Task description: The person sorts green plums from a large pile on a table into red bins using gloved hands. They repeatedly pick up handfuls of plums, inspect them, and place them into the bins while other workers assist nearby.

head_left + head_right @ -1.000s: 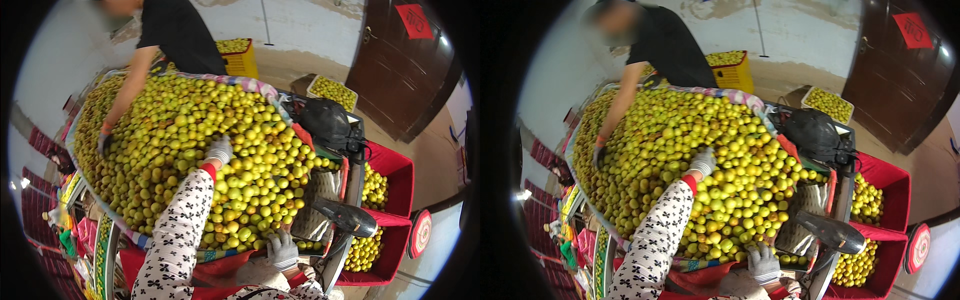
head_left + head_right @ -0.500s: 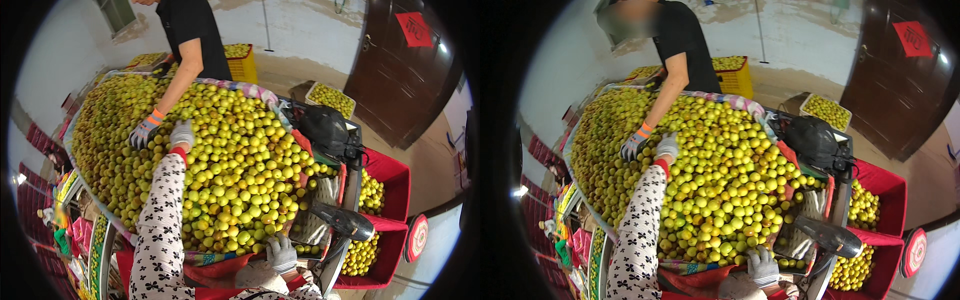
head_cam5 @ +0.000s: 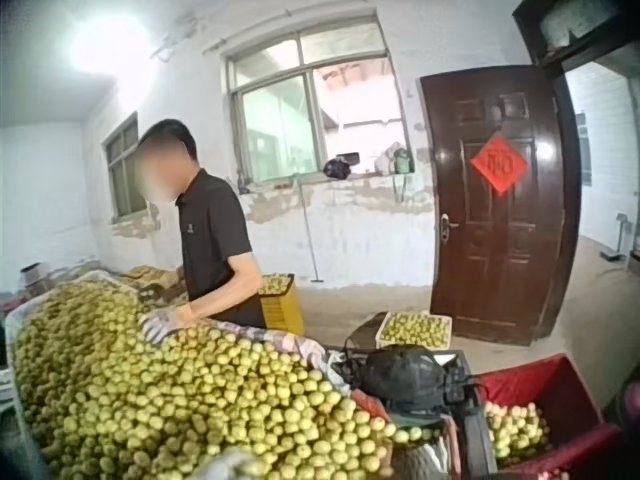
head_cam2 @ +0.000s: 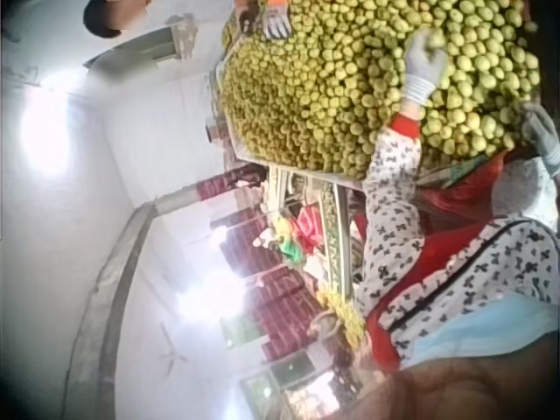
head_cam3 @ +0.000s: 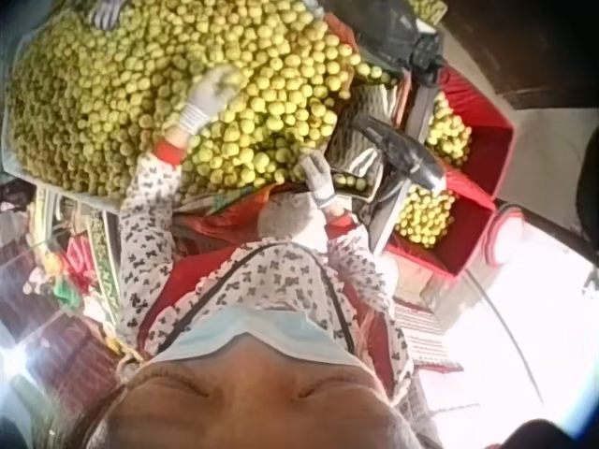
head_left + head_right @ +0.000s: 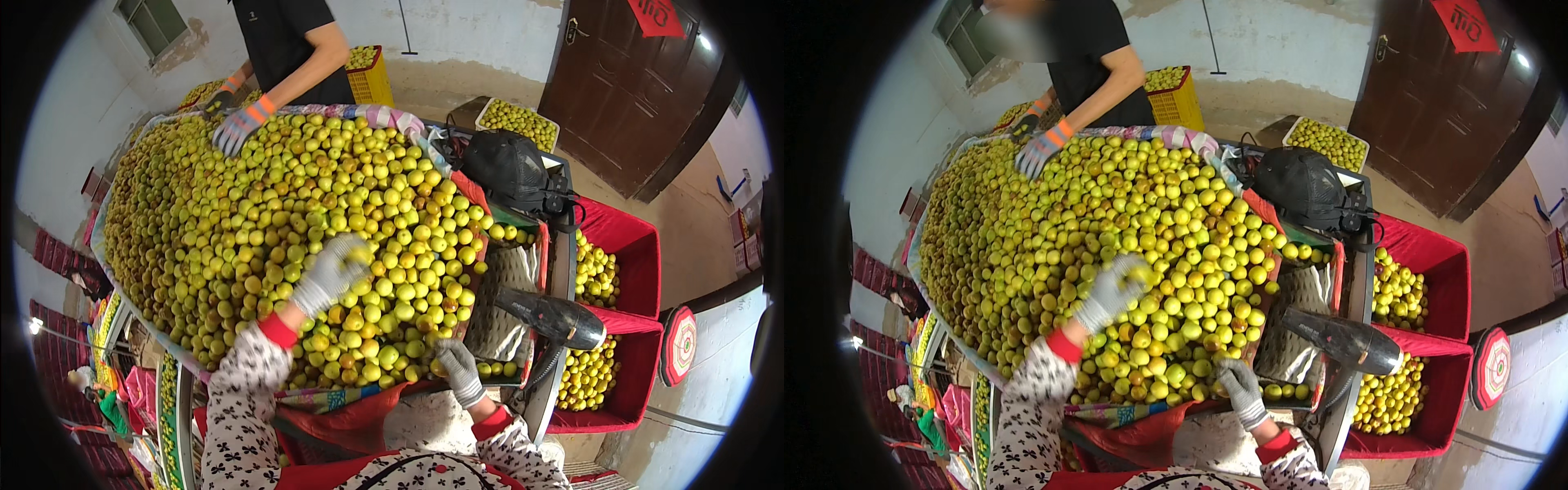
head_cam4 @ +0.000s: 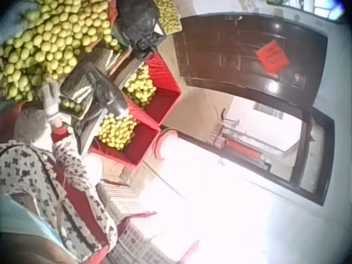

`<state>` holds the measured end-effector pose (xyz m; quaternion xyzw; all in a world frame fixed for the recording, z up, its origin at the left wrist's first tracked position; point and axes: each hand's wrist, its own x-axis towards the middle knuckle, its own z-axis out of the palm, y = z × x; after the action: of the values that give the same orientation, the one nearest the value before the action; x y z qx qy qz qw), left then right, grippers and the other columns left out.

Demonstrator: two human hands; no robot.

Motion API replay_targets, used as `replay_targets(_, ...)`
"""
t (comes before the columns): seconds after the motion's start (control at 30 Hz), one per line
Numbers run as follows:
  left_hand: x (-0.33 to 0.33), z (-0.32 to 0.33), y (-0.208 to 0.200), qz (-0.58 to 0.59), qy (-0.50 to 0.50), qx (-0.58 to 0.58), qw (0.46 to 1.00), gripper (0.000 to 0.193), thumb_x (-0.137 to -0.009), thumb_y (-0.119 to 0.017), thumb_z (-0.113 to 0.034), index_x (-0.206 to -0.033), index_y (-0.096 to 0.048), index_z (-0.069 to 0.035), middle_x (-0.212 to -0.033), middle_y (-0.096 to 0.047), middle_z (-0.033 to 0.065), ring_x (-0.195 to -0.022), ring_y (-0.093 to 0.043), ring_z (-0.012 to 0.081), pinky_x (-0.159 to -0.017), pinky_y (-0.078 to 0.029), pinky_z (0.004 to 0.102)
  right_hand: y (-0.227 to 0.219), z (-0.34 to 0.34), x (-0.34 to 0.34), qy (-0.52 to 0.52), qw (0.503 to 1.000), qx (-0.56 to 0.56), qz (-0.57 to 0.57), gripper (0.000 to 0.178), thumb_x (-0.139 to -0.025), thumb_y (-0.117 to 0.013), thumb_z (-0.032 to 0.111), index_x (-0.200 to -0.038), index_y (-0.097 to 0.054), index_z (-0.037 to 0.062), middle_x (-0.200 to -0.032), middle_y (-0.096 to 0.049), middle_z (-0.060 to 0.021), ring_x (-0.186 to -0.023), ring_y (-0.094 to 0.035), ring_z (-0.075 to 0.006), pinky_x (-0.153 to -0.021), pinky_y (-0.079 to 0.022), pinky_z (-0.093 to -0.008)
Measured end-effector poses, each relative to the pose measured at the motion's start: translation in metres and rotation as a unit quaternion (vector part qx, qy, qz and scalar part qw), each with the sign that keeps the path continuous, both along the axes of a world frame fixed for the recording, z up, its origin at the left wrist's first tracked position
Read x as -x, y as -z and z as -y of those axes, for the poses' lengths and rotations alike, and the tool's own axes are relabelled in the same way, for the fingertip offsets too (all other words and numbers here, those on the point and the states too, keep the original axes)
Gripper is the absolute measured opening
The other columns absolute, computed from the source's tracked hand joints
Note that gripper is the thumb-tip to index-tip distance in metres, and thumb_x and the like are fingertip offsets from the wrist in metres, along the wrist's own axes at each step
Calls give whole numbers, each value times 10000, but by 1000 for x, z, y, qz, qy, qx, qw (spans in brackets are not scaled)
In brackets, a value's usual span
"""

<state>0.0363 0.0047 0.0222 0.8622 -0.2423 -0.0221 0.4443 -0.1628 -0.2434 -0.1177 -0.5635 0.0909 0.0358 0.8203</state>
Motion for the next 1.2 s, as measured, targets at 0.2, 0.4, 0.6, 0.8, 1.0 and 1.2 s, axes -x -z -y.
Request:
replay_targets(0.2,162,67,35,-109,96,62,988,413,-885,-695,-233,-1248,-574,-76,-1181,-630,86,-1068,-613,226,-961,-481,364,-44,-18,6,-62,908,-356,-211,611,-937,-555,499,-1378,-422,97,-1165,-601,-147,-975,-649,-292,-691,-590,-360)
replay_targets(0.4,134,88,13,-447,-181,468,741,280,-904,-669,-186,-1121,-591,-28,-1078,-590,41,-781,-625,115,-503,-495,233,-30,19,26,-97,894,-397,-182,519,-902,-667,275,-1348,-480,88,-1296,-542,-105,-1119,-590,-266,-819,-574,-396)
replay_targets(0.6,173,128,4,-92,35,233,968,561,-868,-701,-164,-1354,-454,-35,-1438,-404,162,-1328,-408,290,-1081,-395,400,-50,30,28,-82,928,-353,-80,661,-875,-690,345,-1404,-390,86,-1245,-565,-129,-1072,-605,-261,-834,-564,-349)
replay_targets(0.8,165,55,94,171,-118,-287,935,571,-809,-647,-272,-1320,-503,-62,-1401,-438,212,-1308,-386,400,-1122,-283,487,-30,45,11,86,943,304,109,549,-814,-746,139,-1282,-491,8,-1141,-610,-145,-1048,-592,-229,-937,-475,-354)
replay_targets(1.0,140,106,98,140,-102,-258,951,615,-800,-656,-334,-1333,-474,-87,-1394,-430,183,-1284,-413,342,-1105,-249,493,-27,35,11,63,919,364,136,597,-791,-779,155,-1285,-491,-16,-1165,-622,-214,-1074,-618,-319,-955,-476,-379)
replay_targets(1.2,100,159,137,13,-110,-82,990,571,-859,-639,-316,-1336,-450,-65,-1325,-470,270,-1227,-437,466,-1049,-366,501,-33,35,12,80,929,339,123,591,-794,-763,112,-1300,-488,-18,-1195,-623,-204,-1103,-614,-284,-980,-464,-370)
